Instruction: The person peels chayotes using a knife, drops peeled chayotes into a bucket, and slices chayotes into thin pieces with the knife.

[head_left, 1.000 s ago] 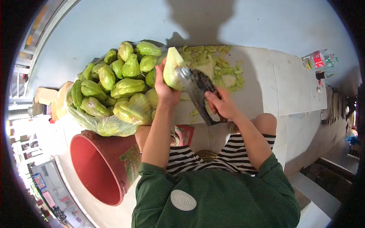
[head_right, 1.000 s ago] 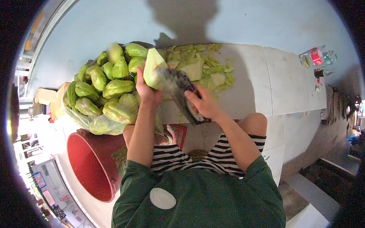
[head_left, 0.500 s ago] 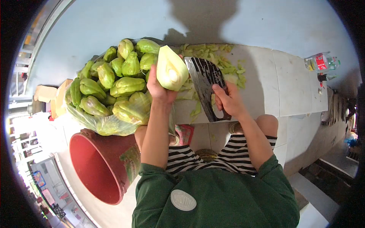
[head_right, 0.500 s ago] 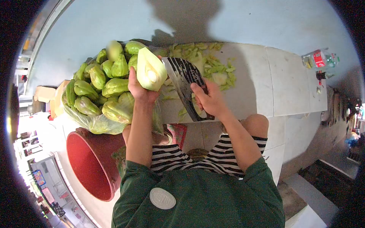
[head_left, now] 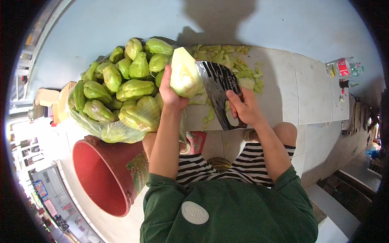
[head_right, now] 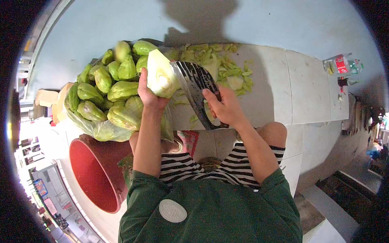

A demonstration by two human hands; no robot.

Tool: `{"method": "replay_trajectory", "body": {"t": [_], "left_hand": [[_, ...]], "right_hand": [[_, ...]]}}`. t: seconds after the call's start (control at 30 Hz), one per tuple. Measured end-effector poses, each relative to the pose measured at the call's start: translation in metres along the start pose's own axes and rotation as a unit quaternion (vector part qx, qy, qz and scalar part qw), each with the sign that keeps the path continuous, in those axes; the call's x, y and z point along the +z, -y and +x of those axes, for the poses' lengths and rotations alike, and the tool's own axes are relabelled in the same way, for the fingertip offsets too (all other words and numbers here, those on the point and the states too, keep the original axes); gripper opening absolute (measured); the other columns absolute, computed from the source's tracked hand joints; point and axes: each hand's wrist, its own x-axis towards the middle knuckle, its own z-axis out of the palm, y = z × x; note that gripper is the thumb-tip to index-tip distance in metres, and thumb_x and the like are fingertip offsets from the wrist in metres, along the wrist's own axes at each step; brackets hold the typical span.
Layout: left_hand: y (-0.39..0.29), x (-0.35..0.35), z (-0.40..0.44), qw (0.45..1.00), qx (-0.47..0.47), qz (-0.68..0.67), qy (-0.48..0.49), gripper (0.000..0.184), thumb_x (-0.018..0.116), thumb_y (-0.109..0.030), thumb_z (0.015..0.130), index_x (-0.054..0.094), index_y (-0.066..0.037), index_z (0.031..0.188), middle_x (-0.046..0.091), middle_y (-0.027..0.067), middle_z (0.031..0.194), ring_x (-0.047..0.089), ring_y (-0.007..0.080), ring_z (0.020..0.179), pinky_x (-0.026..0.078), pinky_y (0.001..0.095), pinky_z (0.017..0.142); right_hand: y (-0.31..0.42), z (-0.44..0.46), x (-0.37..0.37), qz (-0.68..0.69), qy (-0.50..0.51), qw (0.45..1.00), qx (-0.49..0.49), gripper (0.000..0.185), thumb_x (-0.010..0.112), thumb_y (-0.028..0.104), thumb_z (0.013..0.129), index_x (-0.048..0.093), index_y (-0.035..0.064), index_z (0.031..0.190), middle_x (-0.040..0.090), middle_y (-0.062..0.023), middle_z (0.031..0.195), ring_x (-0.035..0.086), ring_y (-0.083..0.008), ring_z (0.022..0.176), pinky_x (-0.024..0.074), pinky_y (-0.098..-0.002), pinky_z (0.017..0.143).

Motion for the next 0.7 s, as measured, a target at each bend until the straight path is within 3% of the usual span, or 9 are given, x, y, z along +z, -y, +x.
{"method": "replay_trajectory", "body": {"t": [0.17,0.33,0.57,0.6,0.7], "left_hand": [[0.0,-0.005,-0.004,0.999,-0.014,-0.036,-0.026,0.058,0.038,-0.047,0.096,0.049,-0.002,0.131,0.06,0.0148,0.12,0.059,0.0306,0.108,0.047,0.0445,0.094],[0.007,0.002,-0.009,0.998,-0.004,0.016,-0.061,0.051,0.043,-0.045,0.096,0.051,-0.006,0.127,0.061,0.0107,0.114,0.061,0.026,0.101,0.049,0.0421,0.088],[0.007,0.01,-0.013,0.999,-0.015,0.0,-0.046,0.053,0.046,-0.044,0.094,0.052,-0.004,0.127,0.063,0.0115,0.115,0.062,0.0278,0.101,0.049,0.0433,0.089],[0.006,0.017,-0.016,0.996,-0.038,0.036,-0.078,0.052,0.046,-0.044,0.094,0.052,-0.004,0.126,0.063,0.0114,0.114,0.062,0.0276,0.101,0.049,0.0433,0.088],[0.013,0.022,-0.017,0.992,-0.058,0.061,-0.096,0.051,0.048,-0.044,0.093,0.053,-0.005,0.124,0.063,0.011,0.111,0.062,0.0274,0.099,0.05,0.0432,0.087]], "right_hand": [[0.004,0.001,0.002,-0.018,0.013,1.0,-0.004,0.038,0.054,0.038,0.096,0.048,0.0063,0.077,0.045,0.0019,0.051,0.046,-0.0082,0.043,0.0368,-0.0268,0.042],[0.001,0.005,0.001,0.012,0.019,1.0,-0.004,0.04,0.054,0.041,0.096,0.047,0.0069,0.077,0.046,0.0015,0.052,0.046,-0.0085,0.043,0.0368,-0.0263,0.041],[0.0,0.005,0.004,0.044,0.007,0.999,-0.001,0.043,0.056,0.044,0.095,0.047,0.0068,0.075,0.045,0.0019,0.052,0.046,-0.0081,0.043,0.0377,-0.0259,0.041],[0.0,0.005,0.004,0.05,0.005,0.999,-0.005,0.043,0.056,0.044,0.094,0.047,0.0067,0.075,0.045,0.0021,0.052,0.045,-0.008,0.042,0.0375,-0.0259,0.041],[0.007,0.01,0.004,0.063,-0.008,0.997,-0.041,0.039,0.056,0.037,0.096,0.048,0.0075,0.072,0.044,0.0022,0.051,0.046,-0.0083,0.04,0.0401,-0.0256,0.039]]}}
